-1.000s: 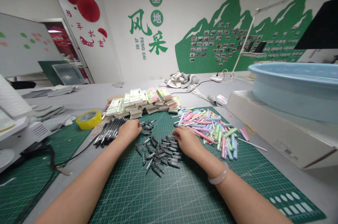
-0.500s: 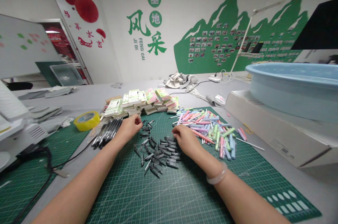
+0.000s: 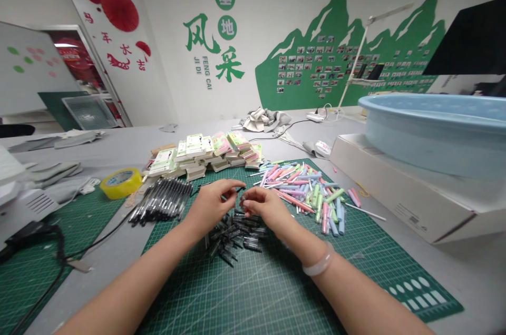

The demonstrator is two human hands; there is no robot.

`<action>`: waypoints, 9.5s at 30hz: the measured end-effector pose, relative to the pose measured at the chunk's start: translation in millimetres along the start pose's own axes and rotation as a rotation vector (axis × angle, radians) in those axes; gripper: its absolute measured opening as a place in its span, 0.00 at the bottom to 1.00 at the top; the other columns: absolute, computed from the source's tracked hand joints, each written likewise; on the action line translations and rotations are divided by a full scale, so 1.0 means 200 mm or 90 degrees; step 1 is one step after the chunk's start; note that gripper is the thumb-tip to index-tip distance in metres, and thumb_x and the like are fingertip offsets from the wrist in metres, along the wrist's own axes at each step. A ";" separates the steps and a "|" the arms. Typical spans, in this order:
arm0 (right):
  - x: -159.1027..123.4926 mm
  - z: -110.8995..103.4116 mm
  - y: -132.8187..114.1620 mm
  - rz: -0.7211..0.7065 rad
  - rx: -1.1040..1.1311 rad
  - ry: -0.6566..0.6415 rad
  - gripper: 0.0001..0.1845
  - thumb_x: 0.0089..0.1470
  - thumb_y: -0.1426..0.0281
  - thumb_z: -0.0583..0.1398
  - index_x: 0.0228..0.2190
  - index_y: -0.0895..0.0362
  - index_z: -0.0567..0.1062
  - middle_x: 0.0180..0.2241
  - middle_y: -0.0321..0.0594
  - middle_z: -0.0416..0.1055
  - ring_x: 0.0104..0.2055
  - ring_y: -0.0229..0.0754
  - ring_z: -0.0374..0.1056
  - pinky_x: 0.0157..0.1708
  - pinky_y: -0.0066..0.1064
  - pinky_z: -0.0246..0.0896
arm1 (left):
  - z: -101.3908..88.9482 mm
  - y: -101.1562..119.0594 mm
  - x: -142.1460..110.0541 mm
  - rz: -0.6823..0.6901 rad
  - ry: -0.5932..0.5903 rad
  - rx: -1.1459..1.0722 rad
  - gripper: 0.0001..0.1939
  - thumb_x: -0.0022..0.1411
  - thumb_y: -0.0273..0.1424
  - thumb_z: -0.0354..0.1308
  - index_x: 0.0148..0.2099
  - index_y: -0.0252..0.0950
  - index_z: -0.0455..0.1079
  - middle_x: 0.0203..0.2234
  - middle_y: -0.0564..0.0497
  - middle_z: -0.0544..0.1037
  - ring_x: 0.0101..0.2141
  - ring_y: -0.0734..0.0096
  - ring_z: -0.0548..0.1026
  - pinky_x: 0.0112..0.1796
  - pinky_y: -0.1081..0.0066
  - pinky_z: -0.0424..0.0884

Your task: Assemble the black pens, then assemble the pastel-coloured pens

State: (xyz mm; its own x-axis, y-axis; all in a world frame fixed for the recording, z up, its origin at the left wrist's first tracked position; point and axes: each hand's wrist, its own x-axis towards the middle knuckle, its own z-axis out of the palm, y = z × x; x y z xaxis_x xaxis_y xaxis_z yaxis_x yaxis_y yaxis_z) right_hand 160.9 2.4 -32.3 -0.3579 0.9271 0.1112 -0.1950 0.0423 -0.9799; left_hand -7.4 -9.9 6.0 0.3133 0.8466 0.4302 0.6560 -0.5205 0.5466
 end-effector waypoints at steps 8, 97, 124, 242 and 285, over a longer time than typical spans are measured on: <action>-0.01 0.00 0.00 0.000 0.027 0.022 0.11 0.38 0.69 0.65 0.26 0.58 0.69 0.23 0.31 0.67 0.23 0.35 0.64 0.24 0.29 0.63 | 0.03 0.02 -0.03 0.046 0.005 0.162 0.18 0.60 0.26 0.50 0.51 0.45 0.69 0.32 0.52 0.71 0.32 0.72 0.70 0.35 0.75 0.66; 0.02 0.00 0.09 -0.031 -0.113 0.088 0.20 0.35 0.74 0.65 0.29 0.54 0.61 0.20 0.27 0.67 0.16 0.36 0.65 0.17 0.27 0.60 | 0.14 -0.07 -0.01 -0.226 -0.104 -0.383 0.13 0.54 0.34 0.56 0.40 0.33 0.71 0.33 0.48 0.77 0.32 0.67 0.75 0.29 0.71 0.73; 0.02 -0.05 0.09 -0.121 -0.301 0.136 0.02 0.46 0.72 0.58 0.27 0.53 0.70 0.24 0.34 0.68 0.25 0.38 0.64 0.24 0.28 0.55 | -0.02 -0.55 0.09 -0.064 -0.035 0.319 0.14 0.57 0.25 0.49 0.39 0.39 0.75 0.36 0.47 0.77 0.41 0.62 0.72 0.44 0.66 0.65; -0.01 -0.02 0.02 0.001 -0.024 0.162 0.09 0.30 0.74 0.66 0.17 0.60 0.70 0.14 0.31 0.65 0.18 0.34 0.60 0.21 0.27 0.53 | 0.11 0.06 -0.04 -0.024 0.015 -0.131 0.08 0.59 0.32 0.53 0.30 0.38 0.71 0.28 0.50 0.75 0.33 0.67 0.72 0.34 0.71 0.67; 0.01 -0.10 0.09 -0.090 -0.698 -0.004 0.11 0.41 0.73 0.65 0.32 0.52 0.76 0.31 0.36 0.67 0.32 0.38 0.63 0.31 0.27 0.53 | -0.02 -0.61 0.07 -0.017 -0.049 0.261 0.16 0.56 0.26 0.53 0.46 0.40 0.73 0.42 0.47 0.74 0.45 0.62 0.69 0.48 0.64 0.64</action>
State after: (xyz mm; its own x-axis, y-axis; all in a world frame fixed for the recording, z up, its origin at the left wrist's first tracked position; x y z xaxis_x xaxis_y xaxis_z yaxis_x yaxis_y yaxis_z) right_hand 174.6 11.7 -52.2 -0.4017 0.8860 0.2315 0.6791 0.4579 -0.5737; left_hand -85.6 66.3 -52.5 0.3327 0.8728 0.3570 0.8787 -0.4244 0.2186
